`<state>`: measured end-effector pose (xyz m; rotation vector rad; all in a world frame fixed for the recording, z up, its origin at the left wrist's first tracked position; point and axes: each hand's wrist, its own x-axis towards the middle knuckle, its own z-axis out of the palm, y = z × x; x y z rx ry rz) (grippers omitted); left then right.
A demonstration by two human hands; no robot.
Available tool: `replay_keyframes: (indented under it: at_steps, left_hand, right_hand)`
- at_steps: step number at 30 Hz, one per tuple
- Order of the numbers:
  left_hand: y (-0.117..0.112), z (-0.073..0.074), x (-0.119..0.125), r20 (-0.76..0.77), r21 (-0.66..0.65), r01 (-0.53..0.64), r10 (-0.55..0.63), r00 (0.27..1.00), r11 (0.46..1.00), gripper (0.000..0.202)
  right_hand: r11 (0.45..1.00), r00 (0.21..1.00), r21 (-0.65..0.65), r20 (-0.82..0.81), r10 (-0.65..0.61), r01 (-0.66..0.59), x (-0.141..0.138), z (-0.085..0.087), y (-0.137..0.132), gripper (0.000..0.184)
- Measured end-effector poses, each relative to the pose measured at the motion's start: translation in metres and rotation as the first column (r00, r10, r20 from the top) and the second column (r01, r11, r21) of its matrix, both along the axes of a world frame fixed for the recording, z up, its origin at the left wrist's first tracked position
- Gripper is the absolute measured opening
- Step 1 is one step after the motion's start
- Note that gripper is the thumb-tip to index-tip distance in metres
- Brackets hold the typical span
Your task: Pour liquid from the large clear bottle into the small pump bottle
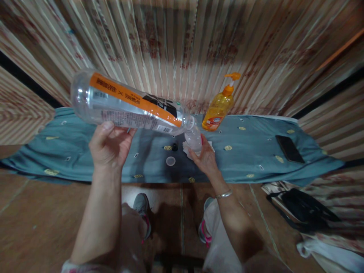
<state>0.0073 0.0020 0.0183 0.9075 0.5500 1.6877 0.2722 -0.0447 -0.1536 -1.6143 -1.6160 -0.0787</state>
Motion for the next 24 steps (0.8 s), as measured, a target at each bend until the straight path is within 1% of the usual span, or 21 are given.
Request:
replay_keyframes:
  at_steps: [5,14,20,24]
  left_hand:
    - [0.0008,-0.0009,-0.0006,0.011,0.018,0.022,-0.022,1.000,1.000,0.030]
    - [0.0007,0.0000,-0.0003,0.025,0.018,0.015,-0.015,1.000,1.000,0.031]
    - [0.0000,0.0008,-0.0006,-0.005,0.017,0.004,-0.004,1.000,1.000,0.035]
    - [-0.0003,0.0008,-0.0012,-0.016,0.018,-0.004,0.005,1.000,1.000,0.028]
  right_hand:
    - [1.000,1.000,-0.009,-0.009,0.004,-0.005,-0.0003,0.0013,-0.0002,0.081]
    - [1.000,1.000,-0.012,-0.007,0.000,0.000,-0.0008,0.0019,-0.0003,0.081]
    - [1.000,1.000,-0.020,-0.006,0.005,-0.005,-0.0006,0.0011,0.0002,0.082]
    - [1.000,1.000,-0.008,-0.008,0.005,-0.005,-0.0002,0.0007,0.0002,0.080]
